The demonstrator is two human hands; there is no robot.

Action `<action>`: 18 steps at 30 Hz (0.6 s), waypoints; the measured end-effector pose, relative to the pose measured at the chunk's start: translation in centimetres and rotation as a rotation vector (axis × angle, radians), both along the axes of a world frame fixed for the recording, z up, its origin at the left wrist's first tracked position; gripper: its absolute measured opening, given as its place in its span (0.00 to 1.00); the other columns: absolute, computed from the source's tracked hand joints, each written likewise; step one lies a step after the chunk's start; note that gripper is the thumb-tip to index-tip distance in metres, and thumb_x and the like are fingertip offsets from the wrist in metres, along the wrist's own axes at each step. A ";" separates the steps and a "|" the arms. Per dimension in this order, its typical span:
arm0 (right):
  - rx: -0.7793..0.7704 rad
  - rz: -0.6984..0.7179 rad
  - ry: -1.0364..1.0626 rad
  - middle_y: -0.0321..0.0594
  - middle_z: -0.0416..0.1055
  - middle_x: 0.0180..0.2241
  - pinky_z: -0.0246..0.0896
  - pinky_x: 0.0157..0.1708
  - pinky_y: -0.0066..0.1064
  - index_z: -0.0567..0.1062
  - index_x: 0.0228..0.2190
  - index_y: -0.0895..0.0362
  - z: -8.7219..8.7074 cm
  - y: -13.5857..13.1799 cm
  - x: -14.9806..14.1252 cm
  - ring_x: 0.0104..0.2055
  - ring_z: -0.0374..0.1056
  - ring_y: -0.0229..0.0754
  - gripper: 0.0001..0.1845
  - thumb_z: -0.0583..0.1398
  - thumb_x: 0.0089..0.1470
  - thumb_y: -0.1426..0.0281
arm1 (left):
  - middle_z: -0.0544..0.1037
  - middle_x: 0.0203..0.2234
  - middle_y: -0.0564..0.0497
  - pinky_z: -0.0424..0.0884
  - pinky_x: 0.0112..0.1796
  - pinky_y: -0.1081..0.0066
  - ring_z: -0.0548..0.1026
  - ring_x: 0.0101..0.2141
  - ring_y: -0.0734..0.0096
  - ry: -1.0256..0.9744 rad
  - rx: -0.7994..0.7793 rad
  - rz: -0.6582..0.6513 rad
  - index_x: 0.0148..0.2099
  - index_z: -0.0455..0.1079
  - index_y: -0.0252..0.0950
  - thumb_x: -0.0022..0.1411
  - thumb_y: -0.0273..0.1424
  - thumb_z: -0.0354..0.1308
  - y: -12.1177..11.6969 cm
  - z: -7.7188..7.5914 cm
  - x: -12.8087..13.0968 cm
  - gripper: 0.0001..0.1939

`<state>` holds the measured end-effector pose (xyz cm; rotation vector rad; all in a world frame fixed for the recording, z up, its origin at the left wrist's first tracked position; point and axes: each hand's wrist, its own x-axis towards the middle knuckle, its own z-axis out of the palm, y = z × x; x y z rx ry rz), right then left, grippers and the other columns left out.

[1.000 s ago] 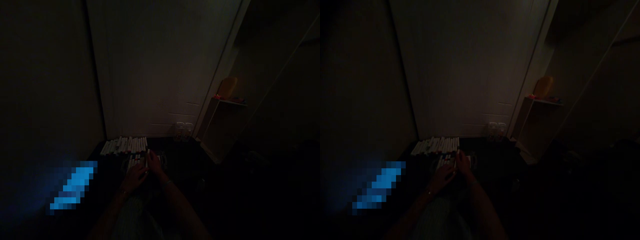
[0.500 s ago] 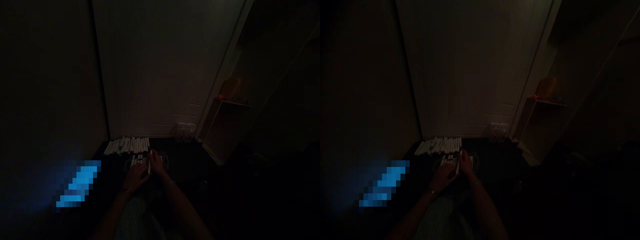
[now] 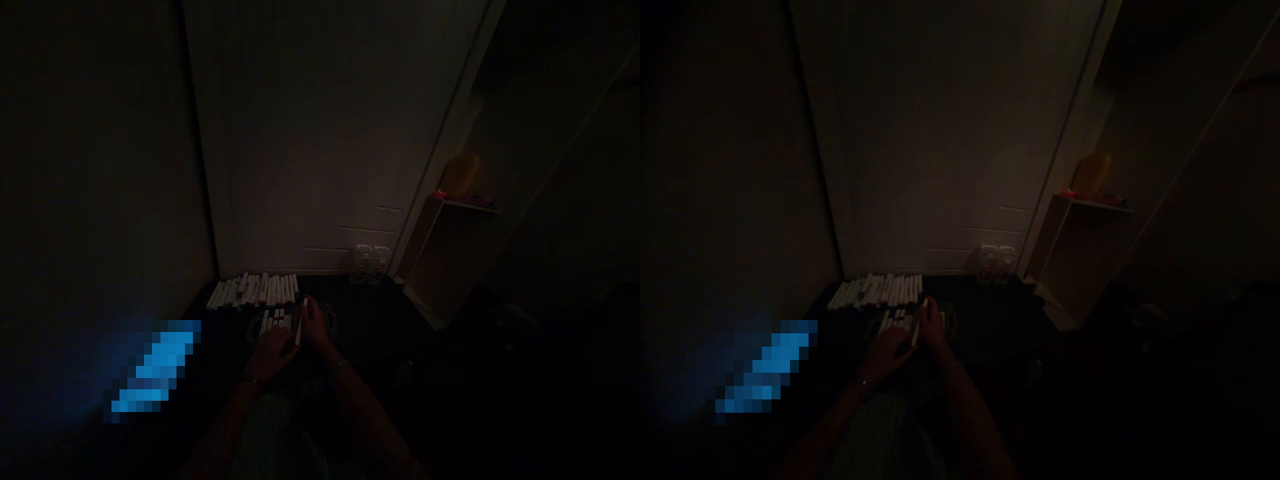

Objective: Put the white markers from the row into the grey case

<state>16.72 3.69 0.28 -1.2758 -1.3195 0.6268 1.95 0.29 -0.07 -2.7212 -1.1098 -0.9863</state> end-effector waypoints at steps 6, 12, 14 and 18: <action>-0.002 -0.018 -0.005 0.36 0.70 0.28 0.60 0.28 0.24 0.58 0.52 0.54 -0.2 0.0 0.1 0.29 0.67 0.36 0.22 0.45 0.58 0.61 | 0.72 0.33 0.50 0.63 0.40 0.65 0.68 0.37 0.66 0.002 -0.031 -0.038 0.36 0.66 0.38 0.60 0.38 0.47 0.2 0.0 0.0 0.11; -0.025 -0.023 -0.057 0.35 0.69 0.27 0.58 0.26 0.24 0.59 0.52 0.53 -0.3 0.1 0.2 0.27 0.66 0.36 0.22 0.45 0.58 0.59 | 0.72 0.34 0.50 0.63 0.41 0.64 0.68 0.38 0.66 -0.013 -0.010 -0.023 0.37 0.66 0.38 0.60 0.40 0.47 0.4 -0.6 0.0 0.12; -0.028 -0.029 -0.056 0.35 0.69 0.27 0.58 0.26 0.24 0.59 0.52 0.53 -0.4 0.1 0.2 0.28 0.66 0.36 0.22 0.45 0.58 0.59 | 0.72 0.35 0.50 0.63 0.41 0.64 0.68 0.38 0.66 -0.014 -0.011 -0.032 0.38 0.66 0.39 0.60 0.40 0.47 0.4 -0.6 0.0 0.12; -0.017 -0.016 -0.045 0.35 0.69 0.27 0.58 0.27 0.24 0.56 0.53 0.54 -0.3 0.0 0.1 0.28 0.66 0.35 0.23 0.45 0.58 0.61 | 0.72 0.36 0.49 0.63 0.42 0.63 0.68 0.39 0.66 -0.004 -0.017 -0.032 0.38 0.66 0.38 0.60 0.38 0.47 0.2 -0.4 -0.1 0.11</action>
